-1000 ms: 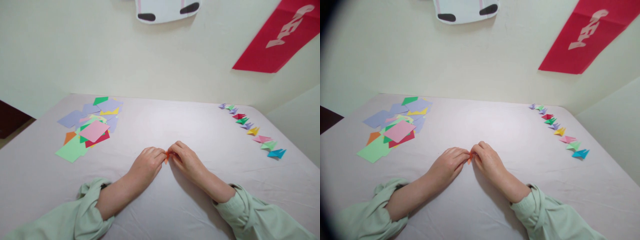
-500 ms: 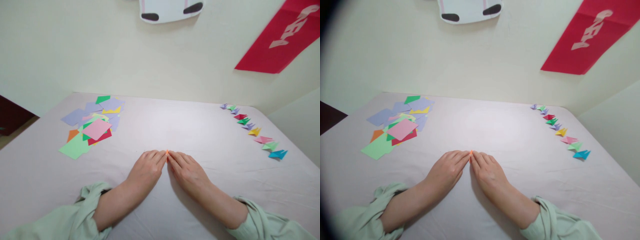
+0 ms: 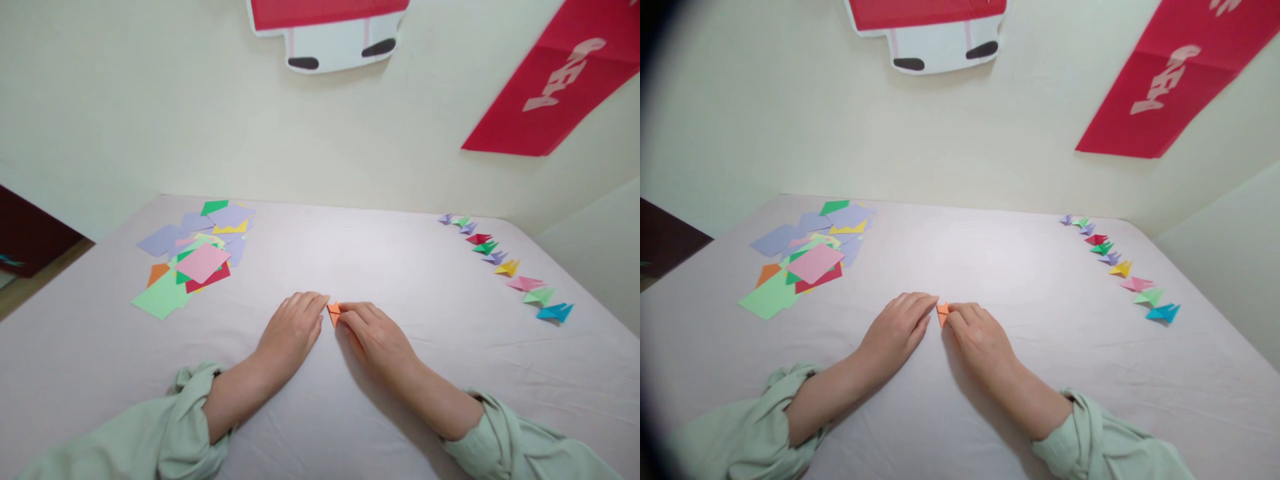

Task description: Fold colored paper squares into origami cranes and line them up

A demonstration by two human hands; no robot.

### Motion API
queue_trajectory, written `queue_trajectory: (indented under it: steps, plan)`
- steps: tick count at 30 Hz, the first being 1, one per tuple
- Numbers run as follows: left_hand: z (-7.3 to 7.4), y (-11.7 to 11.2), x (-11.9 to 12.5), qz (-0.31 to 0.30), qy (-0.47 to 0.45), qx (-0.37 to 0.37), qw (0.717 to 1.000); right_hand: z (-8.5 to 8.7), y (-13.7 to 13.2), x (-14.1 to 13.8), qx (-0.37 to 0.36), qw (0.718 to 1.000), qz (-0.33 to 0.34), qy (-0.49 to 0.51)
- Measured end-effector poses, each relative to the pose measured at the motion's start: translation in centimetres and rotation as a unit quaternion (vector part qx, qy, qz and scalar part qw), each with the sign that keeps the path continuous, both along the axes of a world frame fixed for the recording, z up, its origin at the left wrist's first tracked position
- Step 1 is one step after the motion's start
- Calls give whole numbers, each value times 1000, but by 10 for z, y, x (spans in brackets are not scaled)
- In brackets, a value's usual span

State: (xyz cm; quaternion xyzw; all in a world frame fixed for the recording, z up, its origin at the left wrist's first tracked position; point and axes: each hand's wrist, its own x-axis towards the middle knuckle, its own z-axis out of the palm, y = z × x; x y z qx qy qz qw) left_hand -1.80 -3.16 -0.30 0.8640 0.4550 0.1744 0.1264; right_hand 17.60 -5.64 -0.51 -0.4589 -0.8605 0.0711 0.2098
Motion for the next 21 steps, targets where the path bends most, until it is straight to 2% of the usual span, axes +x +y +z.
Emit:
queue_trajectory:
  steps: [3, 6, 11, 17, 21]
  plan:
    - [-1, 9, 3, -15, -59, -32, 998, -1, 7, 3, -64, 991, -20, 112]
    - [-3, 14, 5, -21, -100, -55, 993, -4, 12, 3, -103, 978, -49, 176]
    - [-6, 21, 9, 2, -149, -79, 986, -9, 17, 2, -141, 961, -63, 229]
    - [-5, 31, 17, 17, -188, -91, 978, -4, 23, 4, -190, 938, -90, 275]
    - [-7, 43, 23, 59, -264, -145, 952, -5, 42, 10, -235, 919, -113, 296]
